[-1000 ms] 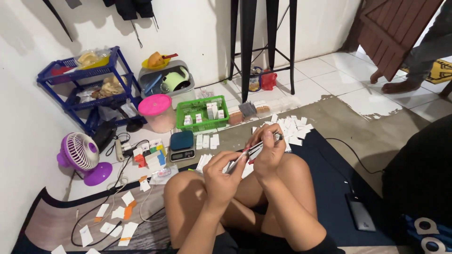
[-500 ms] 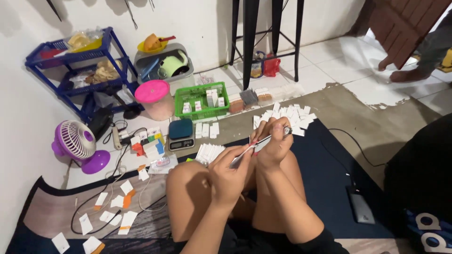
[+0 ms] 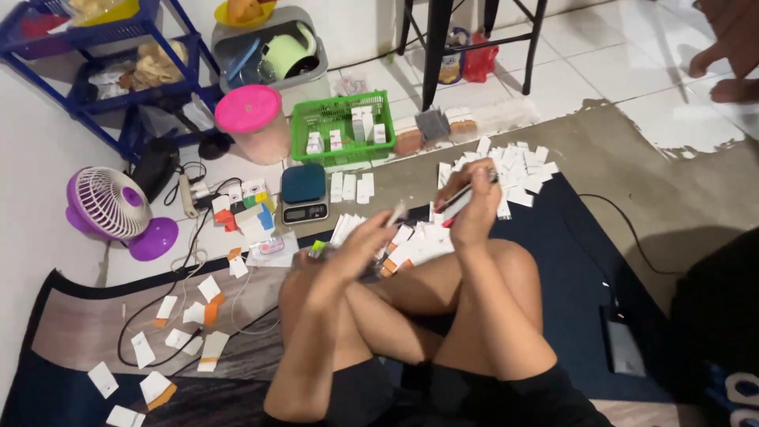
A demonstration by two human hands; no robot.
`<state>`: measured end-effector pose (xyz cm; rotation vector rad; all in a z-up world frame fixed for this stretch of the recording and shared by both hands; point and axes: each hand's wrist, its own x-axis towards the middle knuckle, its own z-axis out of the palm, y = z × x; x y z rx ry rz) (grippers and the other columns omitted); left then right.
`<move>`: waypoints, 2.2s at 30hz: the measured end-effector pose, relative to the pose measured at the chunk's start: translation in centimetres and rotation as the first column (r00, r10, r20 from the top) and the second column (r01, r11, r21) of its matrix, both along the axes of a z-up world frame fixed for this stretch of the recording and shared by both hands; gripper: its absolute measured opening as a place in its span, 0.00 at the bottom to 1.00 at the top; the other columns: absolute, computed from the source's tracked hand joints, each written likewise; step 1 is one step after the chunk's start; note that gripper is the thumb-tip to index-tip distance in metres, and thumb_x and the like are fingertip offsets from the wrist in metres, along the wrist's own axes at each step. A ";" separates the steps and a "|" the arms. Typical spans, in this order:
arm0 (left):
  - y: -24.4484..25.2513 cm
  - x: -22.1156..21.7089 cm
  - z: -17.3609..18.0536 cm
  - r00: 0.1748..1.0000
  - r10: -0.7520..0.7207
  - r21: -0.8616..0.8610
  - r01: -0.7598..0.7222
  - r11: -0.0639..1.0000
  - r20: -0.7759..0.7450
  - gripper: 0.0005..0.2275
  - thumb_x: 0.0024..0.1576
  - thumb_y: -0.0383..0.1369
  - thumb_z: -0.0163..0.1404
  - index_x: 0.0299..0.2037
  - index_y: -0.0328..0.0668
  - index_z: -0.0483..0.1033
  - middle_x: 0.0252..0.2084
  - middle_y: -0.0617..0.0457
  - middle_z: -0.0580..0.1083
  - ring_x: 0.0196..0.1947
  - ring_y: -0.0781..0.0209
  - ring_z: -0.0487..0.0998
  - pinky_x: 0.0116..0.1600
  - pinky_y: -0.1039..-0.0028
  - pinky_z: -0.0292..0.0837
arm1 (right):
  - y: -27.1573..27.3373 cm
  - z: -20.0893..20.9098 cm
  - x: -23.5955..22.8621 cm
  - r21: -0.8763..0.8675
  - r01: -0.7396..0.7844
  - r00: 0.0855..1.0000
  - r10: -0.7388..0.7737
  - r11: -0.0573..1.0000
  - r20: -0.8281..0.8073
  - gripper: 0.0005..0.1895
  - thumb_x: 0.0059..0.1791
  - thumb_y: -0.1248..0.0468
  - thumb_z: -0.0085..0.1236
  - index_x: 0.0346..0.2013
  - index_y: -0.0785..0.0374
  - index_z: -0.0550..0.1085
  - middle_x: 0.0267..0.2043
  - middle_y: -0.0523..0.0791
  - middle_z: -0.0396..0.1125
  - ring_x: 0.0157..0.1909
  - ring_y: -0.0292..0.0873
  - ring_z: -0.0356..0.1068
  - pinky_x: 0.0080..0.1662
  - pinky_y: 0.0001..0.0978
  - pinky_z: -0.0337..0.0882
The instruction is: The person places small white boxes into clear plastic sleeves by hand, and then stacks the sleeved boxes together on the floor.
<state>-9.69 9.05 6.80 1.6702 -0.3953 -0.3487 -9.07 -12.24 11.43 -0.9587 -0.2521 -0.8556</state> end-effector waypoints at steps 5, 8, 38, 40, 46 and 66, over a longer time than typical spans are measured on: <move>5.7 12.0 -7.6 0.968 0.238 -0.048 -0.242 0.969 -0.076 0.19 0.68 0.38 0.49 0.62 0.34 0.82 0.39 0.52 0.75 0.37 0.63 0.71 0.42 0.74 0.64 | -4.2 -4.2 4.7 0.037 0.015 0.983 -0.008 0.999 -0.181 0.20 0.67 0.48 0.45 0.37 0.56 0.65 0.15 0.44 0.57 0.13 0.43 0.67 0.20 0.35 0.71; 9.7 21.7 -20.0 0.934 0.339 0.296 -0.357 0.886 0.111 0.12 0.67 0.35 0.56 0.55 0.36 0.85 0.43 0.39 0.83 0.47 0.42 0.81 0.51 0.55 0.75 | -6.7 -10.0 8.3 0.046 -0.003 0.933 0.019 0.999 -0.359 0.21 0.67 0.49 0.45 0.36 0.57 0.65 0.15 0.46 0.57 0.13 0.46 0.67 0.19 0.36 0.69; 5.6 32.3 -33.8 0.953 0.252 0.858 -0.265 0.440 0.165 0.11 0.64 0.34 0.53 0.32 0.39 0.85 0.23 0.43 0.77 0.23 0.47 0.80 0.35 0.56 0.78 | -10.0 -22.4 11.3 0.296 -0.030 0.599 0.255 0.955 -0.759 0.21 0.67 0.53 0.50 0.35 0.64 0.69 0.17 0.51 0.56 0.12 0.54 0.66 0.16 0.44 0.65; 2.4 32.8 -31.6 0.942 0.221 0.815 -0.331 0.475 0.254 0.17 0.64 0.35 0.52 0.20 0.47 0.79 0.14 0.50 0.70 0.14 0.57 0.71 0.30 0.62 0.74 | -10.1 -23.2 11.7 0.269 -0.030 0.581 0.236 0.963 -0.779 0.20 0.66 0.53 0.51 0.35 0.64 0.70 0.17 0.51 0.58 0.11 0.54 0.66 0.14 0.43 0.65; -3.1 34.1 -30.1 0.931 0.341 0.901 -0.253 0.353 0.128 0.14 0.59 0.34 0.65 0.50 0.30 0.85 0.44 0.40 0.81 0.51 0.36 0.89 0.56 0.46 0.87 | -10.1 -24.7 12.4 0.245 -0.034 0.524 0.226 0.969 -0.821 0.21 0.64 0.52 0.54 0.36 0.65 0.71 0.17 0.52 0.58 0.12 0.55 0.67 0.16 0.43 0.66; -7.2 17.2 -13.7 0.764 0.344 -0.280 -0.553 0.785 -0.546 0.16 0.55 0.24 0.73 0.52 0.32 0.84 0.43 0.50 0.81 0.42 0.61 0.85 0.52 0.70 0.84 | -3.2 -14.7 9.1 -0.023 -0.411 0.603 0.254 0.911 -0.756 0.26 0.53 0.64 0.73 0.65 0.66 0.79 0.17 0.48 0.64 0.15 0.42 0.64 0.20 0.31 0.63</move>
